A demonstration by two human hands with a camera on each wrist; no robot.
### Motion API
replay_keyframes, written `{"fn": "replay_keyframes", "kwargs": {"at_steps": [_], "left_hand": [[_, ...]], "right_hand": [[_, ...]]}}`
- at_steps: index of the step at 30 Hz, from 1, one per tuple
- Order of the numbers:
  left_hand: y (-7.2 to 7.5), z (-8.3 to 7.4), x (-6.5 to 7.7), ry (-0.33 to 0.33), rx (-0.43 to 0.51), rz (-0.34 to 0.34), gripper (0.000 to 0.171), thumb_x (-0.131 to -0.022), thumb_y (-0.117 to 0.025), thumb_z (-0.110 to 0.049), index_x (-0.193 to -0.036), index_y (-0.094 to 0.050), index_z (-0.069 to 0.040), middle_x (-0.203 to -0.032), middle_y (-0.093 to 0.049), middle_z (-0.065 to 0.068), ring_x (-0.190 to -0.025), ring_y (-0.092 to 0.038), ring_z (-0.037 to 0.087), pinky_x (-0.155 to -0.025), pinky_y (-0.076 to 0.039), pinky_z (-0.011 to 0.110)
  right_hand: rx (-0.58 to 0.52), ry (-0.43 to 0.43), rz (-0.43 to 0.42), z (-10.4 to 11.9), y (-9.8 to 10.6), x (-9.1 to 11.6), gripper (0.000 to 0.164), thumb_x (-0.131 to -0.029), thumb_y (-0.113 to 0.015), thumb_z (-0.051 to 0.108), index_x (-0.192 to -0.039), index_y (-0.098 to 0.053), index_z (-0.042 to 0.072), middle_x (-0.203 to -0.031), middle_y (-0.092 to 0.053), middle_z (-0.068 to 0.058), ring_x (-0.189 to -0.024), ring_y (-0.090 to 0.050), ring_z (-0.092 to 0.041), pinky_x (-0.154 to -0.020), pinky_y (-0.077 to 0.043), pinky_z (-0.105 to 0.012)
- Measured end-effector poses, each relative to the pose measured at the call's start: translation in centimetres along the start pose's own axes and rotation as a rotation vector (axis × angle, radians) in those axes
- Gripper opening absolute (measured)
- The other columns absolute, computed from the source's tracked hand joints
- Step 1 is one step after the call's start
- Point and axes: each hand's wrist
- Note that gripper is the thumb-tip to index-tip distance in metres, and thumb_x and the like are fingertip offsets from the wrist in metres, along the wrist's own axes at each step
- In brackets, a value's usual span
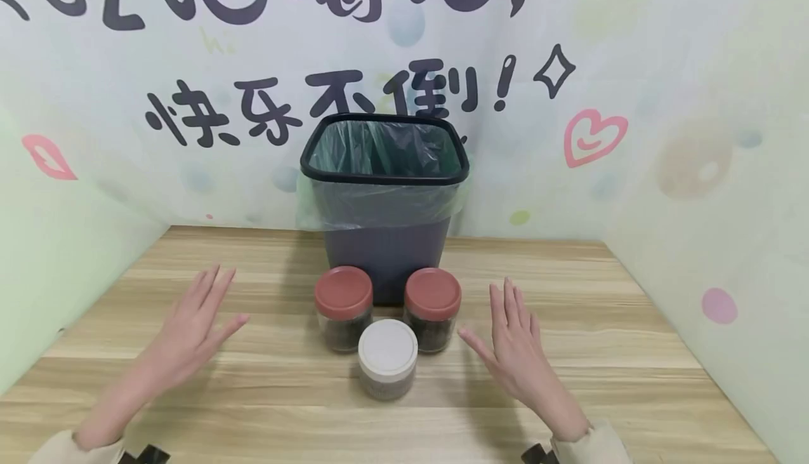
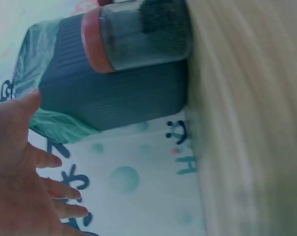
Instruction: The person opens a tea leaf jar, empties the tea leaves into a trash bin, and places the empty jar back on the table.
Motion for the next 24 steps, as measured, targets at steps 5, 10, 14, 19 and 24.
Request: {"fn": "replay_keyframes", "kwargs": {"at_steps": [5, 10, 14, 19, 24], "left_hand": [[0.4, -1.1, -0.8, -0.072, 0.077, -0.115, 0.065, -0.09, -0.049, -0.033, -0.138, -0.022, 0.002, -0.14, -0.02, 0.028, -0.127, -0.018, 0.044, -0.097, -0.019, 0.06], [-0.2, -2.0, -1.1, -0.09, 0.178, -0.126, 0.06, -0.09, -0.051, -0.028, -0.135, -0.027, 0.003, -0.137, -0.03, 0.025, -0.126, -0.027, 0.04, -0.099, -0.023, 0.056], [-1.4, -2.3, -1.3, -0.117, 0.22, -0.125, 0.055, -0.089, -0.053, -0.024, -0.131, -0.033, 0.006, -0.132, -0.038, 0.024, -0.122, -0.035, 0.038, -0.098, -0.028, 0.053], [-3.0, -2.9, -1.2, -0.15, 0.254, -0.097, 0.053, -0.087, -0.056, -0.023, -0.127, -0.038, 0.007, -0.126, -0.045, 0.023, -0.114, -0.044, 0.036, -0.093, -0.036, 0.051], [-4.2, -3.5, -1.2, -0.185, 0.279, -0.073, 0.051, -0.086, -0.058, -0.023, -0.125, -0.041, 0.005, -0.123, -0.049, 0.02, -0.112, -0.048, 0.032, -0.091, -0.039, 0.047]], "right_hand": [[-0.049, 0.052, -0.047, 1.1, 0.8, -0.7, 0.075, -0.088, -0.053, 0.035, -0.139, -0.014, -0.003, -0.143, -0.012, -0.027, -0.131, -0.011, -0.04, -0.096, -0.018, -0.061], [-0.108, 0.056, -0.045, 2.3, 0.7, -0.8, 0.07, -0.089, -0.052, 0.033, -0.139, -0.018, -0.002, -0.142, -0.018, -0.023, -0.128, -0.021, -0.041, -0.097, -0.023, -0.057], [-0.117, 0.073, -0.058, 3.2, 0.0, -0.6, 0.065, -0.089, -0.053, 0.032, -0.136, -0.024, -0.003, -0.139, -0.026, -0.022, -0.125, -0.028, -0.038, -0.097, -0.027, -0.054], [-0.12, 0.159, -0.121, 3.9, -1.1, -0.5, 0.059, -0.087, -0.056, 0.028, -0.132, -0.033, -0.003, -0.132, -0.038, -0.019, -0.12, -0.037, -0.033, -0.095, -0.033, -0.049], [-0.094, 0.3, -0.279, 4.6, -2.0, -0.5, 0.05, -0.083, -0.062, 0.022, -0.123, -0.045, -0.004, -0.121, -0.047, -0.013, -0.112, -0.044, -0.025, -0.092, -0.035, -0.037]]}}
Point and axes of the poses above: each hand's wrist, its own x-axis away from the middle knuckle, its own y-axis out of the back of the hand, z = x × y
